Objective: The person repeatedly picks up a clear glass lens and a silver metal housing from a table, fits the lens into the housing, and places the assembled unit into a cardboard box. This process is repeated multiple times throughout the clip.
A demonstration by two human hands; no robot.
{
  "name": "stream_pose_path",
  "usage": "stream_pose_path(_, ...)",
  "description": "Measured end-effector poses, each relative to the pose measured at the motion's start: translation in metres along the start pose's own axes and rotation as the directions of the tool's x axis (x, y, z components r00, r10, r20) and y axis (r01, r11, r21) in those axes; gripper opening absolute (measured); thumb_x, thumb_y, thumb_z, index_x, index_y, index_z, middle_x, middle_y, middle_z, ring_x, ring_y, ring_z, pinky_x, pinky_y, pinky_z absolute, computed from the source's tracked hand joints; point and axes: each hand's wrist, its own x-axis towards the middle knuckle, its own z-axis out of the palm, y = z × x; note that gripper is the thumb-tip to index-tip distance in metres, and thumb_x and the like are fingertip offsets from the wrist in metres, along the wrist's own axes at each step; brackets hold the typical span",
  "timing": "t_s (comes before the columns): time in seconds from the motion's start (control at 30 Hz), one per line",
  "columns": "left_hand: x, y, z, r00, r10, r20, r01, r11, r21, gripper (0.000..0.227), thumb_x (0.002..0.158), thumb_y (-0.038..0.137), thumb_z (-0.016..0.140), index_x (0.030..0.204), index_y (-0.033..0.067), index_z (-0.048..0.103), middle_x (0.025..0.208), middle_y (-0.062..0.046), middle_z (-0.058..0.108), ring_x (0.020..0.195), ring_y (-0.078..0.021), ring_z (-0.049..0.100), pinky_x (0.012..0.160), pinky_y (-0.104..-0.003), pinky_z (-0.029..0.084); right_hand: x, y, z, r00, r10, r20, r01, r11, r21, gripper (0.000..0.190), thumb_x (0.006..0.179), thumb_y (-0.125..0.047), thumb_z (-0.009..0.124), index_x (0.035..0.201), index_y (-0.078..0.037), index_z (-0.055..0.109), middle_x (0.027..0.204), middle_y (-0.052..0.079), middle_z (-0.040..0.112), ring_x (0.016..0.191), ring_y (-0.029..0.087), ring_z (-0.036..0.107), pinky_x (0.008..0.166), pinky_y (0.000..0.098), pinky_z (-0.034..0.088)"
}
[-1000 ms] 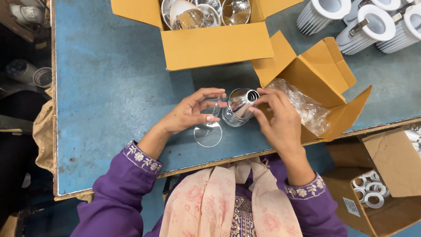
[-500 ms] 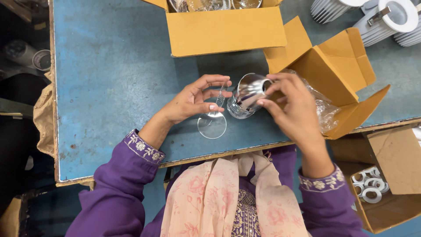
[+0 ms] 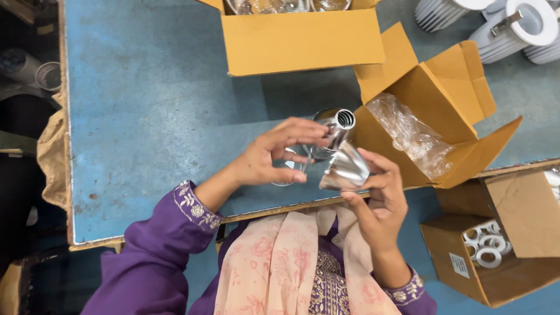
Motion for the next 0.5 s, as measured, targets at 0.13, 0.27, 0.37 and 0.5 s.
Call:
stream_pose_path(0.13,0.001,-0.002,0.014,1.000,0.002,0.012,-0.003,0.993,0.116,0.066,0.087,0.011,0.085,0.146,0.0162,0.057,0.159,-0.009,0.042,0.149,-0.0262,0.048,0.113,-0.045,0.054,-0.012,0.008,0.003,1.000,0.002,-0.026,-0.002,1.000,-0.021,0.021,0.090,-0.005,0.079,0.098,-0.001,0.060,0.149,0.018,0.050,0.140,0.026,0.055,0.115,0.0379,0.049)
stream_pose_path(0.27,0.000,-0.003,0.017,1.000,-0.019,0.008,0.018,0.997,0.079,0.065,0.089,0.011,0.085,0.147,0.0165,0.057,0.160,-0.009,0.041,0.151,-0.0264,0.046,0.115,-0.045,0.052,-0.017,0.011,0.006,0.999,0.023,-0.036,-0.023,1.000,0.000,0.020,0.089,-0.005,0.080,0.098,-0.002,0.061,0.150,0.019,0.050,0.140,0.027,0.055,0.114,0.0382,0.050)
stream_pose_path(0.37,0.000,-0.005,0.018,1.000,-0.023,0.011,0.022,0.998,0.060,0.066,0.088,0.011,0.085,0.148,0.0161,0.057,0.160,-0.009,0.042,0.151,-0.0269,0.046,0.115,-0.046,0.052,-0.019,0.013,0.008,1.000,-0.011,-0.026,0.011,1.000,-0.014,0.022,0.089,-0.003,0.080,0.098,-0.002,0.061,0.151,0.020,0.051,0.142,0.027,0.054,0.118,0.0389,0.047)
stream_pose_path(0.5,0.000,-0.007,0.018,1.000,-0.015,0.021,0.014,0.998,0.063,0.066,0.088,0.011,0.085,0.148,0.0163,0.056,0.160,-0.009,0.041,0.151,-0.0271,0.046,0.115,-0.046,0.052,-0.019,0.015,0.007,0.999,-0.022,-0.022,0.022,1.000,-0.019,0.022,0.089,-0.004,0.081,0.098,-0.002,0.061,0.151,0.021,0.051,0.142,0.027,0.055,0.118,0.0386,0.048)
